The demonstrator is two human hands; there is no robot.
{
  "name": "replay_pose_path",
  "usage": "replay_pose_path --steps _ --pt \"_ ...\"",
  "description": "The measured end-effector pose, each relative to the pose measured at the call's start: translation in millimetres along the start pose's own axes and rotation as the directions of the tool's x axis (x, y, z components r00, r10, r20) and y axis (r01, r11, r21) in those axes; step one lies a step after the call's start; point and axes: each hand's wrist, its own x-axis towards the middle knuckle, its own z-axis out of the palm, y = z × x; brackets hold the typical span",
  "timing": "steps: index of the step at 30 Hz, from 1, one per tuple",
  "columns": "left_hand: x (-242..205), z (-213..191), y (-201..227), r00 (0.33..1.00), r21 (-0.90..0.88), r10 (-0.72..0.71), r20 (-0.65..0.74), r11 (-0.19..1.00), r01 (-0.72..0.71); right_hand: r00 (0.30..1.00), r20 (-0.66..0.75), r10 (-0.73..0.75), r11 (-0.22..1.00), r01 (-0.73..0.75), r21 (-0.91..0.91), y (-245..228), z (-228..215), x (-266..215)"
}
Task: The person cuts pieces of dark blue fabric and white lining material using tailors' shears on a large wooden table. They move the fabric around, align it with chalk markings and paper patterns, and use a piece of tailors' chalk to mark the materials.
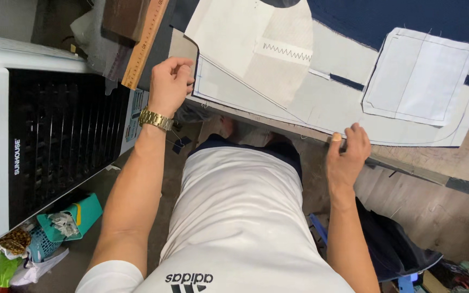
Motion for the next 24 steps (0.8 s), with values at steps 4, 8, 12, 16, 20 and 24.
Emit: replay_pose_path --steps 4,8,12,16,20,24 --pt "-1.3 0.4 5.8 0.999 -0.059 -0.046 -0.002 0.997 0.046 0.993 -0.061 0.103 0.994 -0.102 0.025 21.9 2.0 -2.6" --pt "4.8 2.7 8.3 0.994 -0.125 -0.105 0.023 0.986 0.107 0.987 -0.075 0.141 0.990 -0.138 0.043 34.4 -6.9 15.5" --pt "10.5 5.5 7.4 0.971 -0.020 -0.229 0.069 0.973 0.230 0.982 -0.132 0.136 0.990 -0.130 0.054 44.3 -13.2 32.5" --pt "16.0 11.2 -4.8 0.982 0.010 -0.171 0.083 0.985 0.171 0.975 -0.116 0.189 0.982 -0.190 0.004 45.1 -6.6 39.2" --pt "23.7 15.7 -12.8 0.980 0.062 -0.161 0.112 0.986 0.155 0.949 -0.147 0.278 0.959 -0.282 -0.010 64.2 -0.5 44.7" --pt "46.6 14.8 -47.8 0.994 0.209 -0.066 0.083 0.977 0.047 0.940 -0.206 0.270 0.954 -0.290 -0.072 102.7 11.6 42.1"
